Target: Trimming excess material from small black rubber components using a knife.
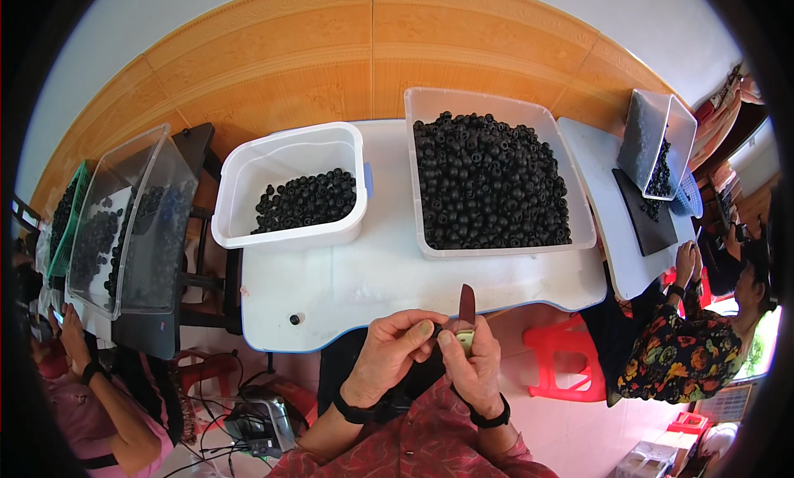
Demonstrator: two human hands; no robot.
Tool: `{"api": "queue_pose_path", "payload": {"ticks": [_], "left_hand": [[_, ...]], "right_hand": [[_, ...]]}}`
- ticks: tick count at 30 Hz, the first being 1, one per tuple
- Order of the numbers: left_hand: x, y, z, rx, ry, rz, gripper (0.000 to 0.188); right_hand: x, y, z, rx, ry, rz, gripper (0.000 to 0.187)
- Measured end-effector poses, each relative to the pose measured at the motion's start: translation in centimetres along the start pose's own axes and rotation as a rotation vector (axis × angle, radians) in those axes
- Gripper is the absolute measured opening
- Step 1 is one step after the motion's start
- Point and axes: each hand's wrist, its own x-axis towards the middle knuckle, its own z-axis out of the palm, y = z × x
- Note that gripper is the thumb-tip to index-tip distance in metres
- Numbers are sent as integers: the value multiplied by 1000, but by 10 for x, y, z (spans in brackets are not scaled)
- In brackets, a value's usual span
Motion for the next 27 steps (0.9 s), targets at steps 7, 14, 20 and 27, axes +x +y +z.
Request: {"api": "queue_pose_path", "payload": {"ticks": [7, 14, 20, 27], "left_hand": [[-1, -4, -4, -109, 41, -30, 21], [-4, -4, -5, -115, 77, 8, 21], [-3, -7, -5, -116, 55, 33, 22], [-3, -13, -7, -62, 78, 78, 20]], "right_hand": [[1, -9, 4, -182, 11, -101, 17], [4, -12, 7, -261, -24, -159, 21], [3, -6, 6, -297, -34, -152, 25], [3, 0, 7, -335, -25, -142, 30]]}}
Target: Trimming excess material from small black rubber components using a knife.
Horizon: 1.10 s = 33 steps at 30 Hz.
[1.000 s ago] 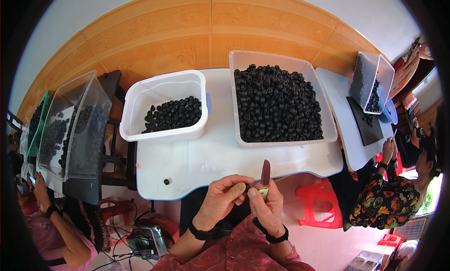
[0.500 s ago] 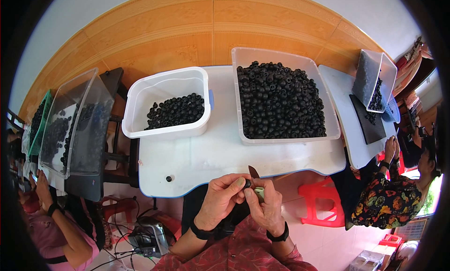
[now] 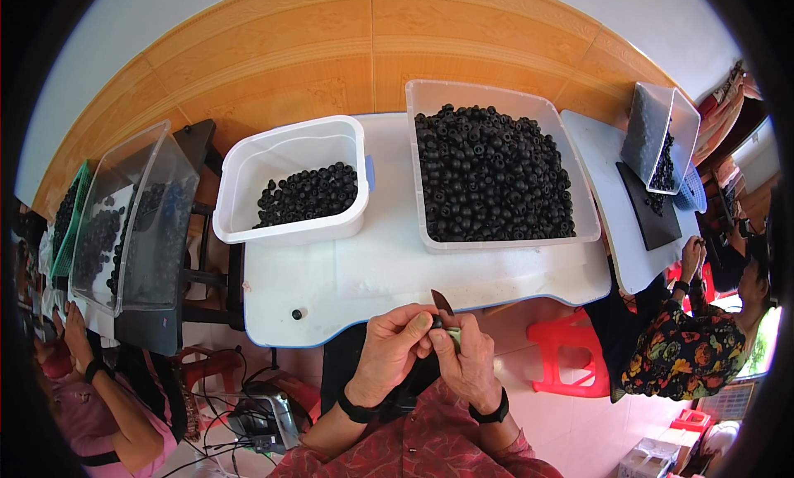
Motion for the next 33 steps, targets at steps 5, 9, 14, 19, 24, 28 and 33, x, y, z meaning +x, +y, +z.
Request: {"api": "queue_pose_path", "payload": {"ticks": [5, 9, 14, 19, 24, 28, 33], "left_hand": [[-2, -3, 5, 21, 58, 26, 20], [-2, -5, 6, 35, 81, 69, 21], [-3, -8, 8, 1, 114, 80, 22], [-3, -8, 12, -7, 147, 66, 23], [-2, -10, 13, -28, 223, 18, 25], [-3, -7, 14, -28, 245, -10, 25], [0, -8, 16, -59, 188, -3, 24]], "right_hand": [[1, 1, 2, -22, -7, 10, 28], [3, -1, 3, -119, 13, -34, 25], [2, 5, 7, -155, 45, -96, 21], [1, 13, 12, -198, 92, -179, 20], [1, 17, 16, -243, 100, -200, 22], [0, 13, 15, -315, 34, -195, 18], [-3, 11, 16, -98, 103, -21, 23]]}}
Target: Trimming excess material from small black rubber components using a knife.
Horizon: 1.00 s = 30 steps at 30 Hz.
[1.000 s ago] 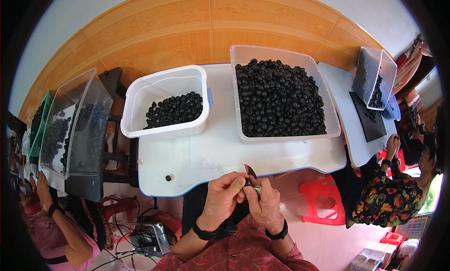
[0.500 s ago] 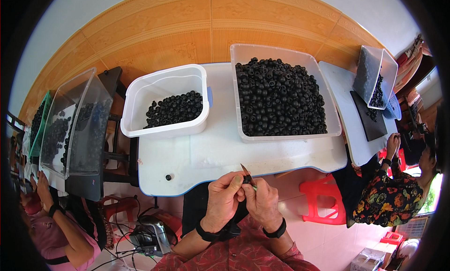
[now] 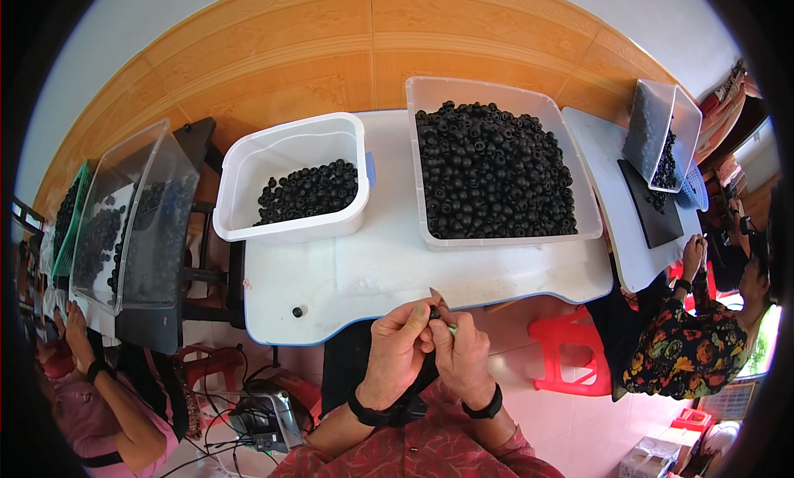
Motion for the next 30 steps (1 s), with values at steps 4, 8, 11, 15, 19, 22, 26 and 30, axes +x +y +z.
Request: {"api": "queue_pose_path", "payload": {"ticks": [4, 8, 11, 15, 19, 22, 26, 30], "left_hand": [[0, 1, -6, -42, -92, -25, 24], [0, 3, -8, 4, -157, -15, 27], [-1, 5, -8, 13, -156, -3, 26], [0, 4, -10, 18, -169, 12, 24], [0, 3, -15, 22, -189, 29, 22], [0, 1, -13, 13, -195, 33, 22], [-2, 4, -9, 53, -157, 39, 22], [-1, 0, -13, 88, -182, 69, 23]], "right_hand": [[-2, 3, -3, 76, -10, 69, 18], [-5, 5, -6, 74, -34, 91, 19], [-3, 1, -7, 75, -40, 73, 20], [-1, -4, -9, 131, -58, 75, 21], [-1, -7, -11, 133, -73, 60, 22], [-1, -6, -11, 110, -75, 53, 23], [-1, -7, -12, 94, -66, 29, 26], [0, -7, -11, 73, -32, 2, 28]]}}
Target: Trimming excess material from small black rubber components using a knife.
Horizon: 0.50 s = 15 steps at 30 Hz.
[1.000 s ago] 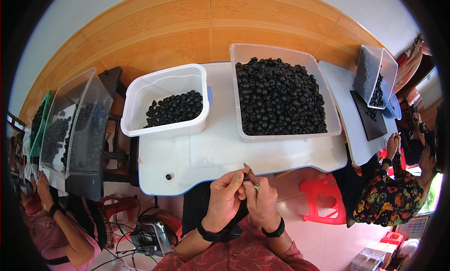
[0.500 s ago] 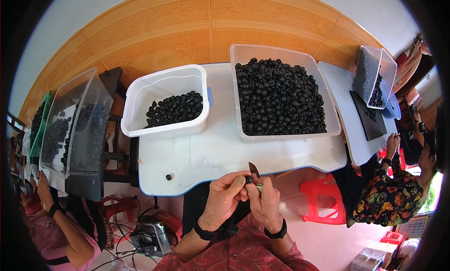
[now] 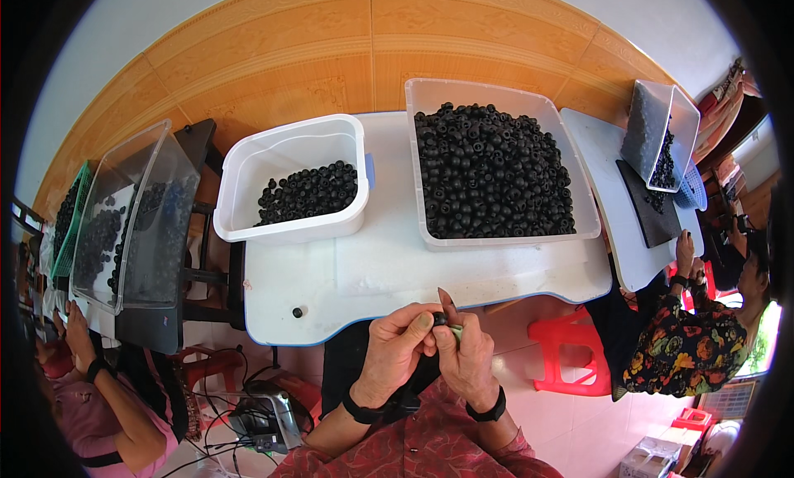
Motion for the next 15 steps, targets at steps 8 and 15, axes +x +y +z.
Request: {"api": "queue_pose_path", "payload": {"ticks": [8, 15], "left_hand": [[0, -1, 6, 41, 87, 52, 23], [-1, -1, 5, 44, 160, 29, 23]], "right_hand": [[0, 10, 6, -126, 33, -104, 22], [3, 12, 10, -165, 17, -137, 21]]}}
